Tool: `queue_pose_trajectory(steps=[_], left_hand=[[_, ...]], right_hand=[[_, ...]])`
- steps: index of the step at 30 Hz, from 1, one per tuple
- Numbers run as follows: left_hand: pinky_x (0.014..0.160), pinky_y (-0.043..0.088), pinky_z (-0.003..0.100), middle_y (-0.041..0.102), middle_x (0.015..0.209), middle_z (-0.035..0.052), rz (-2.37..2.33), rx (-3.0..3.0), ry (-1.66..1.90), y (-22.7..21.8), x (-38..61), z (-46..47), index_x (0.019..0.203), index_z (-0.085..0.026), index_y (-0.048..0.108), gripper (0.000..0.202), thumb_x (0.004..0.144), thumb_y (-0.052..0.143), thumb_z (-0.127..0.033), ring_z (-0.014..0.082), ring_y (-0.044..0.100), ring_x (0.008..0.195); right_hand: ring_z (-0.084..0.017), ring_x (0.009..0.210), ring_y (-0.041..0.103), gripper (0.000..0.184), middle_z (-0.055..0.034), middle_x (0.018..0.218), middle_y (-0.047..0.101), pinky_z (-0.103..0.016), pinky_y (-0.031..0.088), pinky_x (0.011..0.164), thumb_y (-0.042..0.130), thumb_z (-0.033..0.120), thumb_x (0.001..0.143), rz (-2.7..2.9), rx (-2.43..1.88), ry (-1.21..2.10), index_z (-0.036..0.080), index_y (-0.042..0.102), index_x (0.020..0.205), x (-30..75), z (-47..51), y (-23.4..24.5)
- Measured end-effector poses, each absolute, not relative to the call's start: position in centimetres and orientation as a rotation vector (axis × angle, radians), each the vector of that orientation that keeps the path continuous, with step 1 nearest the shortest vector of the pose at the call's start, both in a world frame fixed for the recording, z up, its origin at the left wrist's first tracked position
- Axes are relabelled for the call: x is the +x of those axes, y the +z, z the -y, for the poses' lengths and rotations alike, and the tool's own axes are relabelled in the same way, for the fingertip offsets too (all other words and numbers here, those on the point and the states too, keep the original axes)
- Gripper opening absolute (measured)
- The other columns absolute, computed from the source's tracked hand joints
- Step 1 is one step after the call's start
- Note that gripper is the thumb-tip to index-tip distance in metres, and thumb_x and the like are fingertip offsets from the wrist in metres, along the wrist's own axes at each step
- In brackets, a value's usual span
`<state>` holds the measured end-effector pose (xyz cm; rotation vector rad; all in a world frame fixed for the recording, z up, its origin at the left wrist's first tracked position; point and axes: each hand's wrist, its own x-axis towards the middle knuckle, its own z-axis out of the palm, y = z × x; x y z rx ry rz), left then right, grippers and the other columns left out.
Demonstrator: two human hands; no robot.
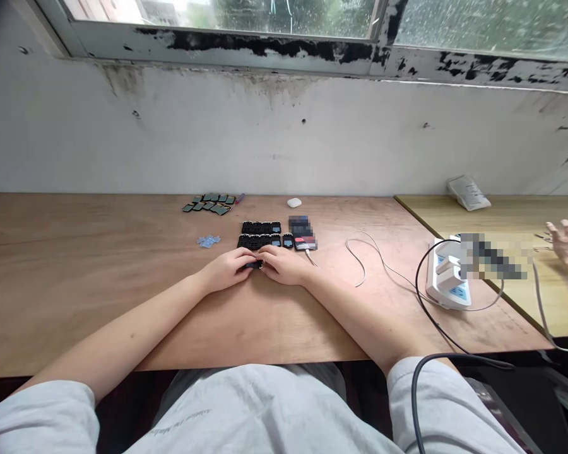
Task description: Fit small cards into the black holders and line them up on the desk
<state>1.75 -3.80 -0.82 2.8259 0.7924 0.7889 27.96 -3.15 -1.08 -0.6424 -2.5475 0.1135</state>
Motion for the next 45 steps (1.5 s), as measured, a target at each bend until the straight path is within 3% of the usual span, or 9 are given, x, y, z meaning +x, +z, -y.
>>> queue_pose_trajectory(steps=[3, 8, 11, 14, 18, 23, 28, 35, 45], left_hand=[[0.1, 0.059, 0.036, 0.071, 0.123, 0.011, -0.877, 2.816, 0.935, -0.8, 1.2, 3.4, 0.125, -0.022, 0.069, 0.028, 0.105, 0.049, -0.027, 0.0219, 0.071, 0.111], [0.1, 0.058, 0.04, 0.075, 0.118, 0.0122, -1.3, 2.505, 1.25, -0.6, -1.0, 1.4, 0.119, -0.019, 0.071, 0.035, 0.107, 0.043, -0.036, 0.0241, 0.073, 0.105], [0.085, 0.06, 0.038, 0.077, 0.092, 0.0086, -1.641, 2.084, 1.326, -0.9, -2.6, -0.2, 0.116, -0.017, 0.073, 0.04, 0.104, 0.045, -0.043, 0.0222, 0.074, 0.078], [0.067, 0.057, 0.033, 0.071, 0.067, 0.0045, -1.803, 1.716, 1.322, -1.5, -3.8, -1.6, 0.111, -0.017, 0.073, 0.045, 0.101, 0.047, -0.051, 0.0236, 0.073, 0.069], [0.054, 0.052, 0.027, 0.073, 0.072, 0.0059, -1.773, 1.554, 1.415, -2.1, -4.4, -2.4, 0.106, -0.017, 0.072, 0.046, 0.1, 0.047, -0.056, 0.021, 0.072, 0.063], [0.073, 0.06, 0.033, 0.077, 0.09, 0.0072, -1.721, 1.789, 1.513, -1.9, -4.1, -1.9, 0.118, -0.019, 0.071, 0.039, 0.101, 0.047, -0.046, 0.0217, 0.076, 0.079], [0.1, 0.055, 0.044, 0.076, 0.121, 0.0155, -1.78, 2.325, 1.309, -1.9, -2.7, -2.6, 0.112, -0.017, 0.073, 0.03, 0.099, 0.05, -0.031, 0.0301, 0.072, 0.111], [0.099, 0.047, 0.052, 0.074, 0.114, 0.0208, -1.961, 2.55, 0.715, -1.7, -0.2, -5.1, 0.104, -0.015, 0.073, 0.029, 0.102, 0.046, -0.026, 0.0374, 0.067, 0.111], [0.1, 0.041, 0.054, 0.073, 0.115, 0.017, -1.978, 2.618, 0.562, -1.2, 0.4, -4.8, 0.113, -0.022, 0.076, 0.048, 0.108, 0.033, -0.043, 0.036, 0.06, 0.116]], right_hand=[[-0.028, 0.125, 0.065, 0.045, -0.0188, 0.144, 0.058, -0.043, 0.058, 0.102, 0.06, 0.019, 0.098, 2.506, -0.683, 0.105, 0.017, 0.055, 0.142, 28.1, 3.3, -1.0], [-0.027, 0.123, 0.066, 0.044, -0.0176, 0.148, 0.056, -0.042, 0.058, 0.101, 0.06, 0.019, 0.098, 2.51, -0.726, 0.097, 0.02, 0.055, 0.142, 28.2, 3.4, -1.0], [-0.026, 0.121, 0.067, 0.04, -0.0174, 0.148, 0.056, -0.041, 0.058, 0.1, 0.06, 0.019, 0.097, 2.532, -0.719, 0.083, 0.02, 0.058, 0.138, 28.3, 3.3, -1.0], [-0.026, 0.119, 0.067, 0.035, -0.017, 0.147, 0.057, -0.04, 0.058, 0.099, 0.06, 0.019, 0.098, 2.529, -0.699, 0.077, 0.02, 0.061, 0.133, 28.4, 3.2, -1.2], [-0.025, 0.114, 0.068, 0.029, -0.0165, 0.145, 0.058, -0.04, 0.059, 0.096, 0.059, 0.018, 0.098, 2.524, -0.667, 0.068, 0.02, 0.063, 0.127, 28.4, 3.0, -1.4], [-0.025, 0.111, 0.068, 0.026, -0.0161, 0.142, 0.06, -0.039, 0.058, 0.094, 0.059, 0.017, 0.097, 2.531, -0.665, 0.068, 0.02, 0.065, 0.123, 28.3, 3.0, -1.3], [-0.025, 0.111, 0.068, 0.024, -0.0155, 0.138, 0.062, -0.038, 0.057, 0.094, 0.06, 0.016, 0.096, 2.533, -0.661, 0.067, 0.02, 0.067, 0.119, 28.2, 3.0, -1.2], [-0.025, 0.113, 0.068, 0.021, -0.0143, 0.136, 0.064, -0.038, 0.057, 0.096, 0.058, 0.019, 0.099, 2.554, -0.688, 0.057, 0.02, 0.068, 0.117, 28.2, 3.0, -1.1], [-0.024, 0.112, 0.067, 0.021, -0.0133, 0.135, 0.065, -0.038, 0.056, 0.097, 0.057, 0.021, 0.101, 2.561, -0.697, 0.053, 0.021, 0.069, 0.118, 28.2, 3.1, -1.0]])
